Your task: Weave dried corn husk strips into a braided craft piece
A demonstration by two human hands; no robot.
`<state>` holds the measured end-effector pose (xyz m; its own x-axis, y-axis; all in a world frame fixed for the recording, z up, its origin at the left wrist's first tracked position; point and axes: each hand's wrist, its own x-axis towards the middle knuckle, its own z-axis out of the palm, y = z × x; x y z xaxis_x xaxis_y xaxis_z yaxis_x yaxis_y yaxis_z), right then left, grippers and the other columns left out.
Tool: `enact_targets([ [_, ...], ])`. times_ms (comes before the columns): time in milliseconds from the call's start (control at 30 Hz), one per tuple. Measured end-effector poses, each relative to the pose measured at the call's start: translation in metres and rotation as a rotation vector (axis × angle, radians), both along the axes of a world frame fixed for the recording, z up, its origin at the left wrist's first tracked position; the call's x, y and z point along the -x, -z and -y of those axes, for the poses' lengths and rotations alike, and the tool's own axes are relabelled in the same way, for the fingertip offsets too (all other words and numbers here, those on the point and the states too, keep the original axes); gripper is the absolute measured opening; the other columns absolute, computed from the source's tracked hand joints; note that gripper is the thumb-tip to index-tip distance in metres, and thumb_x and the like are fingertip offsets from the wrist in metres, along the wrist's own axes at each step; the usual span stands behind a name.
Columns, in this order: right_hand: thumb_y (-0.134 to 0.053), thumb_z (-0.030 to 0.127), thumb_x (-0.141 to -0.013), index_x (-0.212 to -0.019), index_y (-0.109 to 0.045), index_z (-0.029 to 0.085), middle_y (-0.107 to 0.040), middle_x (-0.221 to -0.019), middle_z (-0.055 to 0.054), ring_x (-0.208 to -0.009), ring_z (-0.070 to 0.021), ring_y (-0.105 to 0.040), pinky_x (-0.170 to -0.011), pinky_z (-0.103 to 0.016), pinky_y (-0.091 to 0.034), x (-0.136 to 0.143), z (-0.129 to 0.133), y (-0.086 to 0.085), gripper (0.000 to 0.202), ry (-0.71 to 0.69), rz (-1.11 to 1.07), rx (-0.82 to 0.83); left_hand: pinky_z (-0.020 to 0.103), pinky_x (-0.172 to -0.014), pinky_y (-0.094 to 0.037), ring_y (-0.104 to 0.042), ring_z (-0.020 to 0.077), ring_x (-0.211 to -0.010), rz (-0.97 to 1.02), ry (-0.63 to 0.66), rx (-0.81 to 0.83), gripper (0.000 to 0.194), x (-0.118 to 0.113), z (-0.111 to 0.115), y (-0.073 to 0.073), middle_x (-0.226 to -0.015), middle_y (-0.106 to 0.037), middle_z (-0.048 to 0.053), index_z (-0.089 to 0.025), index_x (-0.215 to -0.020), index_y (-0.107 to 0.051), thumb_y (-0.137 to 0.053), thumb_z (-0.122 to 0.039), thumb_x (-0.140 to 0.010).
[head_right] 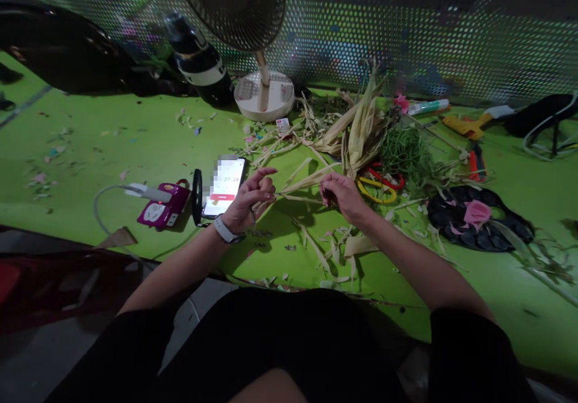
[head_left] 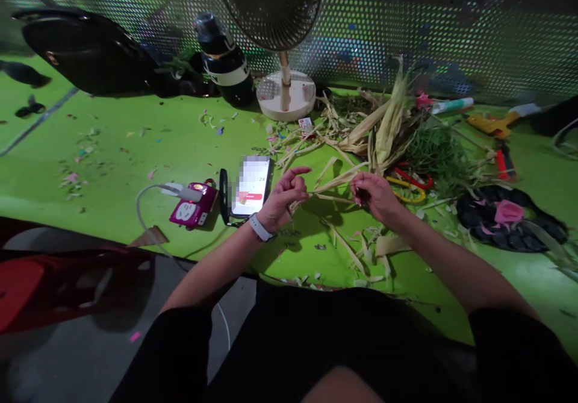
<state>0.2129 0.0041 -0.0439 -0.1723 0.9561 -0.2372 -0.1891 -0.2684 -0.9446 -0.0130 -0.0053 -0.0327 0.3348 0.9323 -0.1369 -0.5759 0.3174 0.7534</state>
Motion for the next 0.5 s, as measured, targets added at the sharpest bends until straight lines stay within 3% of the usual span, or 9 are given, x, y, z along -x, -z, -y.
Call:
enact_targets([
  [133, -0.067, 0.034, -0.073, -0.072, -0.053, 0.021, -0.056, -0.059, 0.006, -0.045, -0.0067, -0.05, -0.042, -0.019, -0.04, -0.002, 0.002, 0.001, 0.019, 0.038, 0.039, -0.11, 0.015, -0.05, -0.04, -0.049, 0.0037, -0.051, -0.117, 0.069, 0.175, 0.036, -0.002, -0.001, 0.002, -0.061, -0.055, -0.006, -0.014, -0.098, -0.065, -0.074, -0.007, -0.063],
  [233, -0.069, 0.04, -0.078, -0.079, -0.054, 0.022, -0.064, -0.079, 0.003, -0.054, -0.0068, -0.056, -0.048, -0.02, -0.045, 0.0, 0.007, -0.008, 0.023, 0.07, 0.035, -0.222, 0.016, -0.049, -0.039, -0.052, 0.0048, -0.054, -0.222, 0.112, 0.274, 0.025, -0.003, -0.003, 0.006, -0.067, -0.061, -0.002, -0.013, -0.095, -0.066, -0.072, -0.016, -0.071],
  [333, -0.067, 0.044, -0.081, -0.081, -0.052, 0.022, -0.067, -0.097, 0.0, -0.059, -0.0088, -0.062, -0.05, -0.023, -0.048, 0.004, 0.016, -0.02, 0.027, -0.01, -0.044, -0.213, 0.018, -0.048, -0.036, -0.048, 0.005, -0.051, -0.339, 0.173, 0.114, 0.026, -0.002, -0.002, 0.01, -0.063, -0.057, -0.004, -0.015, -0.096, -0.065, -0.072, -0.027, -0.075],
  [433, -0.064, 0.046, -0.084, -0.08, -0.046, 0.023, -0.066, -0.075, 0.003, -0.049, -0.0106, -0.059, -0.043, -0.023, -0.046, 0.006, 0.023, -0.027, 0.029, -0.133, -0.135, -0.131, 0.019, -0.049, -0.034, -0.046, 0.0062, -0.049, -0.512, 0.316, -0.14, 0.033, -0.002, 0.001, 0.01, -0.058, -0.053, -0.004, -0.014, -0.102, -0.062, -0.065, -0.04, -0.081],
  [500, -0.063, 0.044, -0.086, -0.081, -0.045, 0.024, -0.057, -0.059, 0.007, -0.041, -0.0091, -0.051, -0.038, -0.021, -0.04, 0.006, 0.026, -0.028, 0.027, -0.187, -0.158, -0.114, 0.019, -0.048, -0.031, -0.042, 0.0064, -0.048, -0.689, 0.334, -0.339, 0.037, -0.002, 0.004, 0.008, -0.056, -0.048, -0.005, -0.014, -0.11, -0.06, -0.057, -0.044, -0.087],
])
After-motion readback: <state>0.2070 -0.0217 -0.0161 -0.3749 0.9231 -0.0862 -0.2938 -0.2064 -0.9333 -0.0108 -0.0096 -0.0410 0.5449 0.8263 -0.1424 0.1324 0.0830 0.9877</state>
